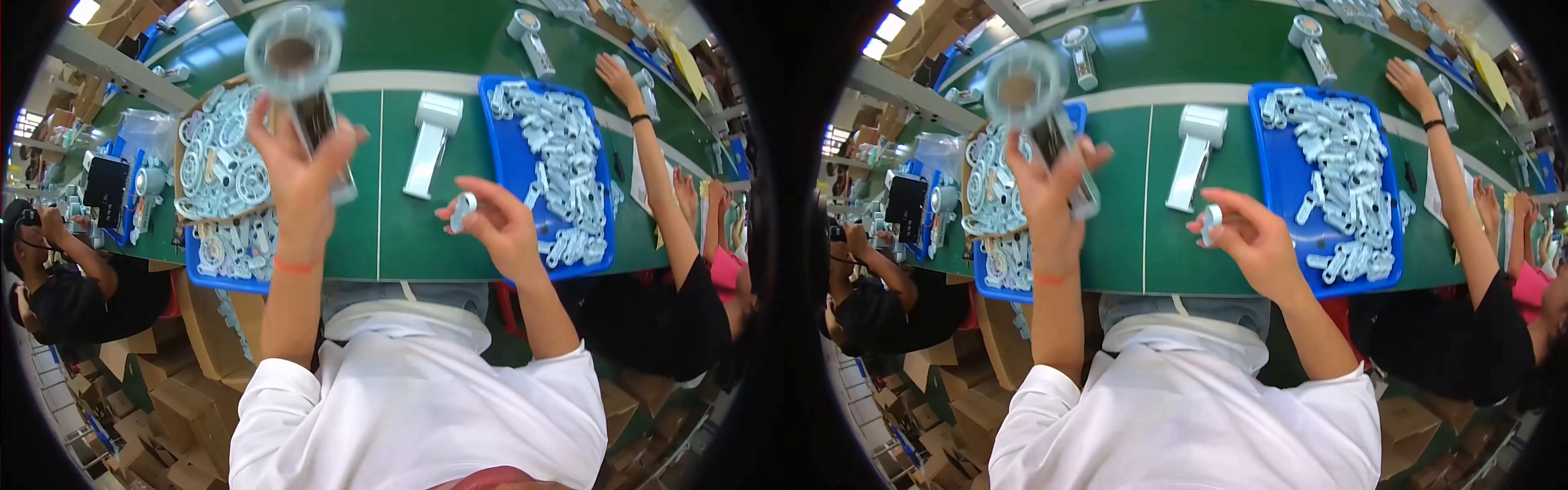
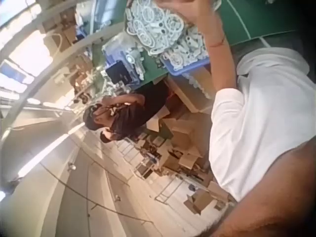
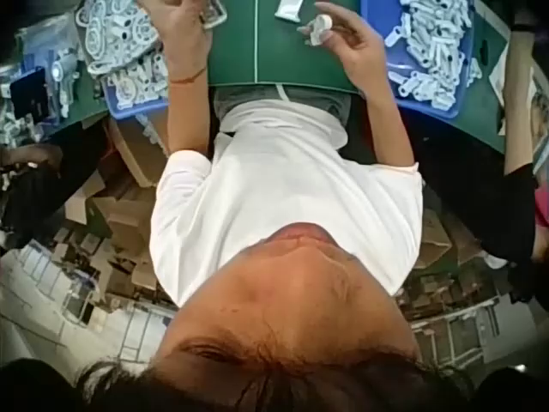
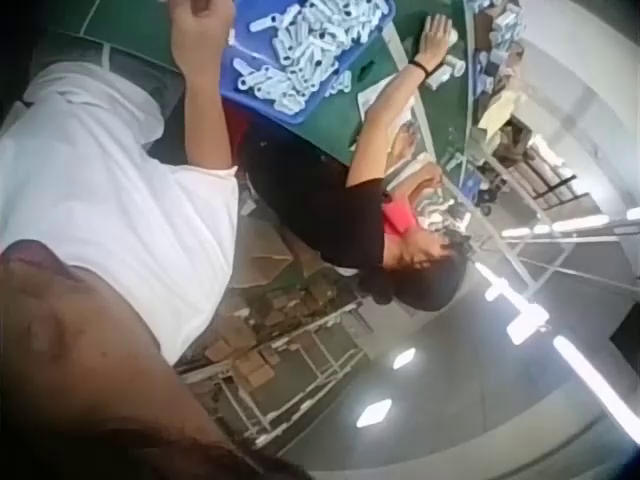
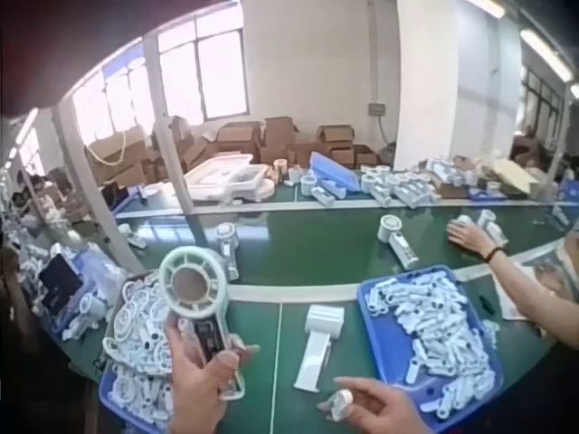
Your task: Assemble plastic components of handheld fans at a production line workstation.
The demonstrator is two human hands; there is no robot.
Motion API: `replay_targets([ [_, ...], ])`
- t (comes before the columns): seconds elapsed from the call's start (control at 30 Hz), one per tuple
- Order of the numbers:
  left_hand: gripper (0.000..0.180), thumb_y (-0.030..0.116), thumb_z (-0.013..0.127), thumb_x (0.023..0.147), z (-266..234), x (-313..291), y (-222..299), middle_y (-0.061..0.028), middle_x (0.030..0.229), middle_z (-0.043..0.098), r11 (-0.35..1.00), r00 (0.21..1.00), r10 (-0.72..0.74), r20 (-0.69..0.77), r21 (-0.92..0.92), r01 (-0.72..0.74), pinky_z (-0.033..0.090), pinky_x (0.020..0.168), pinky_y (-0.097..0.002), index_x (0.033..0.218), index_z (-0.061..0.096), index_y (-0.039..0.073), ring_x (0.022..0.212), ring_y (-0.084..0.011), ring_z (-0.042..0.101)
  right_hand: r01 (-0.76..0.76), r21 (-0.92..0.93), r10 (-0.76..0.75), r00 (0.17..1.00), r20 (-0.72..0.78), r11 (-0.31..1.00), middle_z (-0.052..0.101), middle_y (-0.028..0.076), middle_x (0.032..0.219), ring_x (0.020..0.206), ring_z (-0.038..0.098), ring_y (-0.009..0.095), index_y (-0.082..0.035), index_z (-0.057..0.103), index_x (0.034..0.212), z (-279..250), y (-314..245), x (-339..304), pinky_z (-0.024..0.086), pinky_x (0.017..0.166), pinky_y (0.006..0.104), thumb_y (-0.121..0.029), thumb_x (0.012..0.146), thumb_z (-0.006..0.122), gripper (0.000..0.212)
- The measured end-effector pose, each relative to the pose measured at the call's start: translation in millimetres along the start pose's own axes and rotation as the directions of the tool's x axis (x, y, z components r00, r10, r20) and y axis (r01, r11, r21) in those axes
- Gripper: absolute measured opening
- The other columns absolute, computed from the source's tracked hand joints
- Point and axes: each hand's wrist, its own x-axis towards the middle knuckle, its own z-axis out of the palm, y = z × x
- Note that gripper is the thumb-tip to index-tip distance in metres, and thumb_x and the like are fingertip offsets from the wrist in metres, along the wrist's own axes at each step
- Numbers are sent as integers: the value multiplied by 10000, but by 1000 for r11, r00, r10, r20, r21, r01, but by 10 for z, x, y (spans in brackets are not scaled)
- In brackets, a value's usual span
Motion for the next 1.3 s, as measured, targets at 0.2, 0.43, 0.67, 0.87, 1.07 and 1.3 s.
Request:
replay_targets([
  [0.2,588,266,734,750,-416,-1060,-500,-52,921,493,869,860,-471,197,-65,490,477,566,-267,1170,397,28,729,-164,575,-150,47,149,989,24,988,644,133,955,906,631,191,41,555,1111,185,141,8,510,802,285,26,772,631,347],
  [0.43,787,308,727,747,-384,-1072,-639,-122,1092,479,949,916,-255,310,263,175,448,792,-306,1285,255,-18,941,-187,503,-209,-228,179,973,-145,951,657,127,902,777,637,141,58,589,1056,386,164,-102,521,685,252,-25,762,669,316],
  [0.67,751,183,724,720,-404,-1031,-588,-116,1113,478,896,843,-294,450,438,79,432,828,-308,1276,266,-28,997,-190,492,-203,-271,142,963,-229,941,659,132,850,729,628,126,83,605,994,432,211,-138,510,631,238,-24,749,675,276],
  [0.87,754,123,719,665,-352,-1039,-605,-194,1113,506,847,879,-285,383,530,43,438,835,-355,1269,302,-49,995,-303,538,-245,-245,197,959,-203,938,649,118,809,696,625,124,72,610,917,408,182,-84,498,616,229,-10,731,689,218],
  [1.07,767,130,716,665,-343,-1059,-658,-225,1117,509,827,890,-277,361,562,30,456,809,-372,1274,293,-68,975,-334,553,-282,-264,230,950,-211,922,645,97,793,677,613,102,56,603,878,376,179,-63,476,571,211,-16,722,700,197],
  [1.3,771,136,713,670,-331,-1064,-682,-242,1115,507,816,898,-239,369,578,-20,454,815,-380,1272,284,-86,984,-352,551,-317,-333,261,944,-202,888,637,80,765,661,601,89,44,601,848,348,121,-26,467,563,205,-26,712,712,189],
])
